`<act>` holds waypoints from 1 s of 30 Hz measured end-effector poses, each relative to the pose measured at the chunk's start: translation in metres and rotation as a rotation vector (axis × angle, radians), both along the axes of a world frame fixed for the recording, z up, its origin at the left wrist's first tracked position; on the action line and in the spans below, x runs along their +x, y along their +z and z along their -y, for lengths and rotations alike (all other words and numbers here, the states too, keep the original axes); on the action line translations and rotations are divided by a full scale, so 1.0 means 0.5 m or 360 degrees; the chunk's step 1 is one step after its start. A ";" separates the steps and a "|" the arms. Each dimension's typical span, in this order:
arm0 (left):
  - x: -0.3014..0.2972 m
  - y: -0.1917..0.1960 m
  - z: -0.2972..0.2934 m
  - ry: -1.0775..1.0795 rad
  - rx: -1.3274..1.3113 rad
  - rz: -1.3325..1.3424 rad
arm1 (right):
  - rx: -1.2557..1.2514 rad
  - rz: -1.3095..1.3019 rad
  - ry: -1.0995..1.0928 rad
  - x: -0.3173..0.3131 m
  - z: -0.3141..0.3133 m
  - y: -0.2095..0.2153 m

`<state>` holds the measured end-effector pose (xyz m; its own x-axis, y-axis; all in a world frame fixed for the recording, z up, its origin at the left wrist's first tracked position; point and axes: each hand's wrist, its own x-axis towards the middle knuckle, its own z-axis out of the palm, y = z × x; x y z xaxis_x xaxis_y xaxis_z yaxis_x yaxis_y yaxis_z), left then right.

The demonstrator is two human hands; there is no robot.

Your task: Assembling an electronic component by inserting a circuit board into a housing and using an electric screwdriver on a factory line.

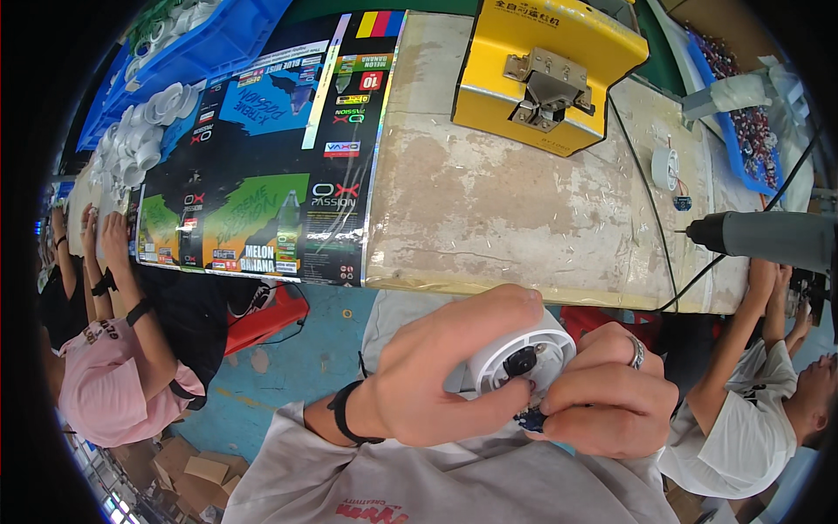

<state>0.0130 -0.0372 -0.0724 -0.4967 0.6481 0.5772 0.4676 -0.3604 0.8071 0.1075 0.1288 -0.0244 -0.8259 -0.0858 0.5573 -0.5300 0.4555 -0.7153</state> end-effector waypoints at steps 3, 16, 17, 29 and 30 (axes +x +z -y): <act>-0.001 -0.003 0.004 -0.0025 0.0004 0.0011 | 0.0116 -0.0022 -0.0029 0.001 -0.002 0.001; 0.006 -0.014 -0.006 0.0074 0.0082 -0.0033 | 0.0372 0.0075 -0.0270 0.001 -0.005 0.018; 0.010 -0.014 -0.010 0.0137 0.0101 -0.0001 | 0.0376 0.0078 -0.0272 0.001 -0.003 0.018; 0.012 0.000 -0.015 0.0139 0.0112 -0.0042 | 0.0503 0.0205 -0.0402 -0.005 0.007 0.027; 0.014 0.000 -0.014 0.0141 0.0109 -0.0037 | 0.0443 0.0289 -0.0361 -0.004 0.006 0.028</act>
<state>0.0202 -0.0300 -0.0724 -0.5365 0.5610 0.6304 0.5182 -0.3706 0.7708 0.1055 0.1260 -0.0106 -0.9240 -0.0172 0.3819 -0.2703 0.7359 -0.6208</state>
